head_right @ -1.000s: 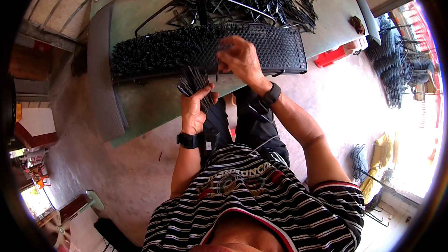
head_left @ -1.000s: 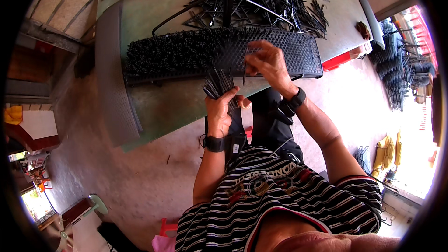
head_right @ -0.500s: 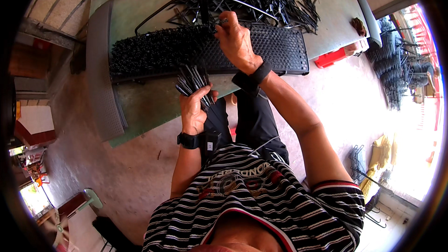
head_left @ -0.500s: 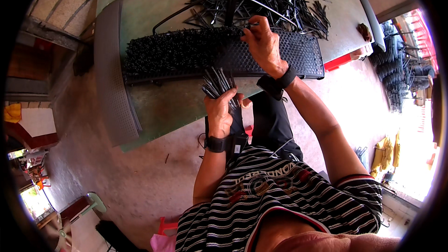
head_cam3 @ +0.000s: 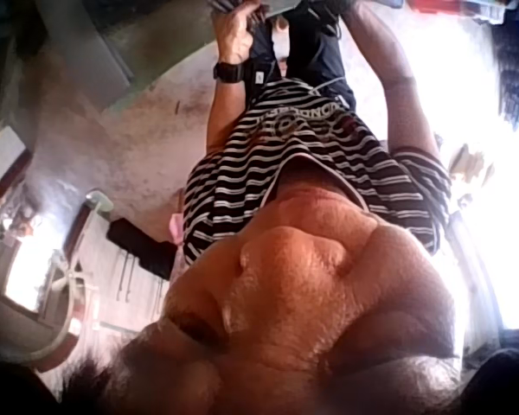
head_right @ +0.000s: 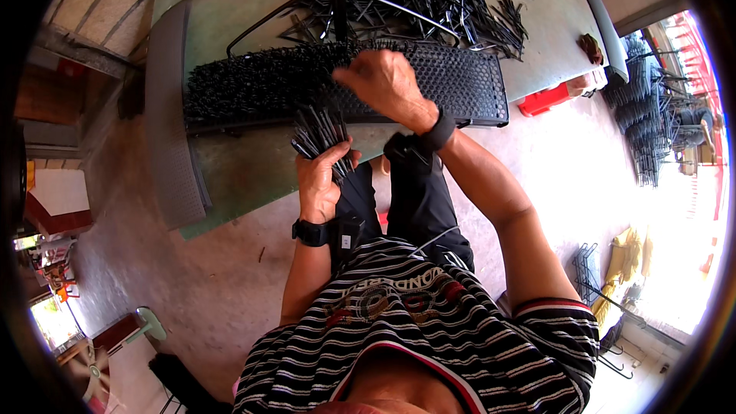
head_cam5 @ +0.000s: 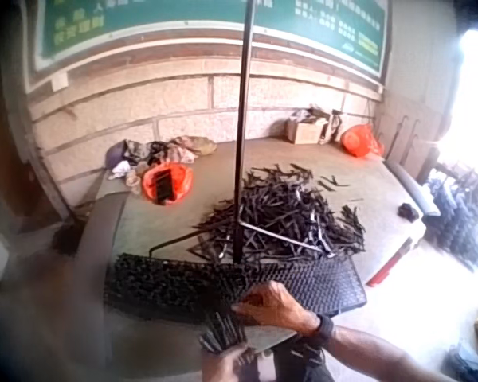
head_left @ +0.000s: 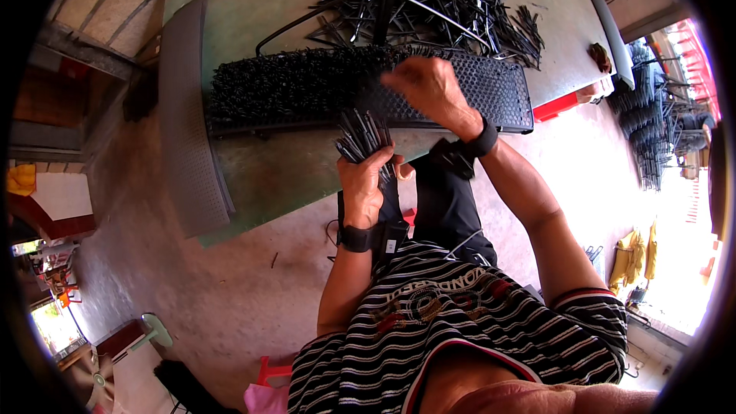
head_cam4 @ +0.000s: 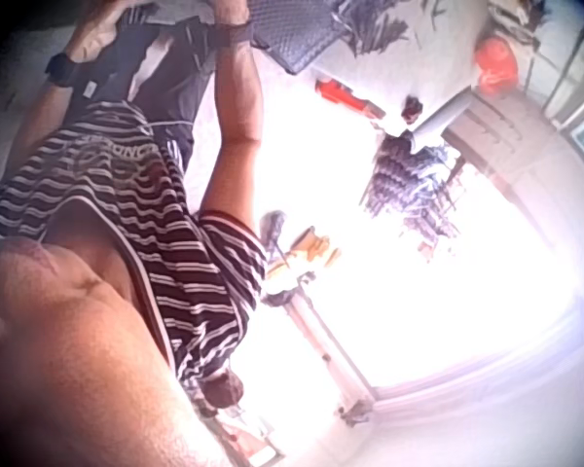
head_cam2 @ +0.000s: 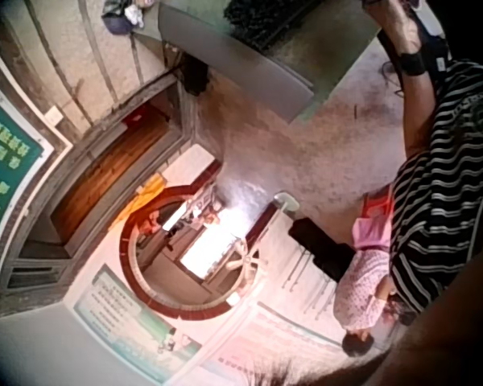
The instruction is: The person inserts black plastic bristles into the holes of a rectangular broom head base. They pick up bundles of bristles from a pile on the table and push them into the base by hand, working systematically across the surface.
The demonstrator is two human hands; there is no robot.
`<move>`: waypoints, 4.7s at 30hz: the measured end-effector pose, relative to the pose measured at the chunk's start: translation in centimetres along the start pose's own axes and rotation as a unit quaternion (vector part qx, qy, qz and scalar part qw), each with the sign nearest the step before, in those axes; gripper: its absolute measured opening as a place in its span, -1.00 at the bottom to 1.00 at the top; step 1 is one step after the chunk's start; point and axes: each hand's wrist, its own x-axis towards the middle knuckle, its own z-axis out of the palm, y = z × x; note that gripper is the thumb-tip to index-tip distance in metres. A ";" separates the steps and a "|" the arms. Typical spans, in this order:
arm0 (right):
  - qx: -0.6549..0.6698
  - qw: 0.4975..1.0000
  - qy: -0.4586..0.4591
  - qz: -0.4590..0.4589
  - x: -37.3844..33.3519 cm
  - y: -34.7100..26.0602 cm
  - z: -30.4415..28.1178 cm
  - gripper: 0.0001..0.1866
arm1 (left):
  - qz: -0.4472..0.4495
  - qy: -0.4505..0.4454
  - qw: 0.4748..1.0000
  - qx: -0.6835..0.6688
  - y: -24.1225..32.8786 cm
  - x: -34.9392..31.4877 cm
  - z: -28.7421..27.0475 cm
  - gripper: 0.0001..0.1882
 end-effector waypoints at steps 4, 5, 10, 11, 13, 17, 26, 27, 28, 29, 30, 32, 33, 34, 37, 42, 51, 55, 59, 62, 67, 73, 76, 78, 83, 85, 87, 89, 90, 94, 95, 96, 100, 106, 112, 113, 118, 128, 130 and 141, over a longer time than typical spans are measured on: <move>0.252 0.948 -0.127 0.144 -1.2 -0.1 -0.4 -0.87 | -0.001 -0.018 1.000 0.009 -0.1 -0.2 0.6 -0.80; 0.293 0.938 -0.089 0.161 -1.1 -0.1 -0.4 -0.88 | 0.001 -0.013 1.000 0.015 -0.2 -0.1 0.6 -0.79; 0.189 0.967 0.173 -0.007 -0.1 -0.9 0.0 -0.83 | 0.009 0.015 1.000 0.001 -0.4 0.1 0.1 -0.77; 0.166 0.968 0.185 -0.039 0.1 -0.4 0.5 -0.83 | 0.009 0.019 1.000 0.006 -0.5 0.3 -0.1 -0.77; 0.136 0.972 0.181 -0.070 0.4 0.4 1.0 -0.83 | 0.012 0.008 1.000 0.001 -0.6 0.5 -0.2 -0.76; 0.116 0.976 0.165 -0.081 0.5 1.2 2.0 -0.86 | 0.012 0.009 1.000 -0.007 -0.3 0.2 -0.2 -0.74; -0.087 0.976 0.142 -0.137 0.3 0.6 1.0 -0.86 | 0.020 0.009 0.999 -0.023 -0.4 0.0 0.0 -0.73; -0.060 0.992 0.095 -0.065 -0.4 -0.4 0.3 -0.82 | 0.018 0.007 1.000 -0.022 -0.4 0.1 -0.2 -0.73; -0.040 0.997 0.017 -0.062 -1.1 -0.5 0.2 -0.82 | 0.016 0.005 1.000 -0.020 -0.4 0.3 -0.4 -0.73; -0.021 0.996 -0.059 -0.058 -1.8 -0.5 -0.1 -0.81 | 0.015 0.000 1.000 -0.018 -0.5 0.4 -0.3 -0.73; -0.003 0.990 -0.134 -0.054 -2.2 -0.5 -0.3 -0.81 | 0.017 -0.002 1.000 -0.017 -0.5 0.3 -0.1 -0.74; 0.103 0.985 -0.132 0.045 -2.8 -0.7 -0.3 -0.83 | 0.021 -0.005 1.000 -0.014 -0.2 -0.1 0.4 -0.75; 0.156 0.975 -0.130 0.094 -3.0 -0.8 -0.2 -0.84 | 0.022 -0.002 1.000 -0.011 -0.4 0.0 0.4 -0.76; 0.208 0.959 -0.127 0.142 -3.1 -0.9 -0.2 -0.85 | 0.023 0.002 1.000 -0.009 -0.8 0.2 0.2 -0.77; 0.277 0.955 0.021 0.101 -2.0 -1.2 -0.3 -0.86 | 0.023 0.011 1.000 -0.017 -1.0 0.4 -0.2 -0.79; 0.158 0.972 0.170 -0.048 -0.9 -1.3 0.9 -0.78 | 0.007 -0.007 1.000 -0.023 -0.7 0.3 -0.5 -0.83; 0.014 0.980 0.114 -0.163 0.2 0.7 2.4 -0.87 | -0.009 -0.003 0.999 -0.040 -0.5 0.2 -0.9 -0.83; -0.080 0.982 0.069 -0.159 0.0 -0.4 1.5 -0.90 | -0.008 0.002 0.999 -0.047 -1.0 0.3 -1.7 -0.80; 0.017 0.998 0.033 -0.059 -1.3 -0.4 0.6 -0.82 | 0.007 -0.018 1.000 -0.002 -0.9 0.5 -1.0 -0.77; 0.069 0.995 -0.068 -0.035 -2.6 -0.6 -0.3 -0.80 | 0.032 -0.021 0.999 0.000 -1.0 0.5 -0.8 -0.66; 0.253 0.967 -0.023 0.012 -4.4 0.1 1.4 -0.82 | -0.010 -0.052 0.998 0.029 -1.7 1.0 -1.5 -0.68; 0.254 0.966 0.039 0.020 -5.4 1.4 1.7 -0.84 | -0.008 -0.086 0.993 0.074 -2.0 1.4 0.2 -0.68; 0.216 0.976 0.016 0.006 -5.9 0.7 1.1 -0.85 | 0.024 -0.084 0.992 0.096 -2.2 1.2 0.3 -0.61; 0.210 0.978 0.013 0.005 -6.4 -0.2 0.1 -0.86 | 0.031 -0.073 0.992 0.098 -2.0 0.8 0.6 -0.60; 0.154 0.987 0.035 0.007 -6.8 -0.3 0.4 -0.88 | 0.070 -0.064 0.989 0.113 -2.0 0.5 0.9 -0.59; 0.139 0.990 0.032 -0.007 -6.8 0.3 1.1 -0.88 | 0.072 -0.056 0.990 0.112 -2.3 1.3 0.1 -0.59; 0.194 0.980 0.041 0.010 -6.8 -0.3 1.2 -0.88 | 0.110 -0.057 0.986 0.110 -2.3 1.5 -0.3 -0.59; 0.230 0.973 0.019 0.027 -7.0 -1.0 0.9 -0.88 | 0.101 -0.057 0.986 0.117 -2.0 1.5 -0.6 -0.62; 0.239 0.970 -0.007 0.036 -7.1 -1.2 0.4 -0.87 | 0.074 -0.055 0.988 0.124 -1.7 1.2 -0.6 -0.64; 0.199 0.976 -0.061 0.062 -6.9 -1.8 -0.9 -0.84 | 0.063 -0.075 0.985 0.141 -1.4 0.2 0.0 -0.71; 0.183 0.980 -0.055 0.054 -6.9 -1.9 -0.7 -0.84 | 0.070 -0.073 0.985 0.137 -1.5 0.4 -0.3 -0.72; 0.167 0.984 -0.050 0.045 -6.7 -1.8 -0.5 -0.83 | 0.076 -0.071 0.986 0.133 -1.7 1.0 -0.8 -0.72; 0.200 0.979 0.002 0.043 -6.3 -1.0 0.5 -0.83 | 0.066 -0.047 0.990 0.113 -0.7 -0.4 0.3 -0.72; 0.407 0.892 -0.123 0.151 -6.2 -1.9 -0.9 -0.81 | -0.017 -0.041 0.998 0.046 0.9 -0.7 -1.1 -0.71; 0.369 0.908 -0.114 0.163 -6.7 -2.2 0.5 -0.83 | 0.083 -0.106 0.991 0.007 0.1 0.3 -0.9 -0.76; 0.353 0.914 -0.121 0.159 -6.7 -2.6 0.9 -0.83 | 0.092 -0.084 0.992 0.006 0.3 -0.4 -1.0 -0.76; 0.318 0.924 -0.148 0.156 -5.8 -2.9 1.4 -0.83 | 0.101 -0.018 0.995 -0.006 0.9 -1.1 -0.4 -0.75; 0.303 0.938 0.131 0.101 -3.5 -2.4 0.3 -0.74 | 0.047 0.021 0.999 -0.013 1.1 -0.4 -1.9 -0.73; 0.279 0.940 0.188 0.049 -2.6 -2.6 0.8 -0.75 | 0.039 0.021 0.999 -0.019 1.2 -0.4 -2.1 -0.74; 0.150 0.974 0.165 -0.038 -0.7 -0.5 3.2 -0.76 | 0.036 0.039 0.998 -0.043 1.1 -0.2 -2.6 -0.77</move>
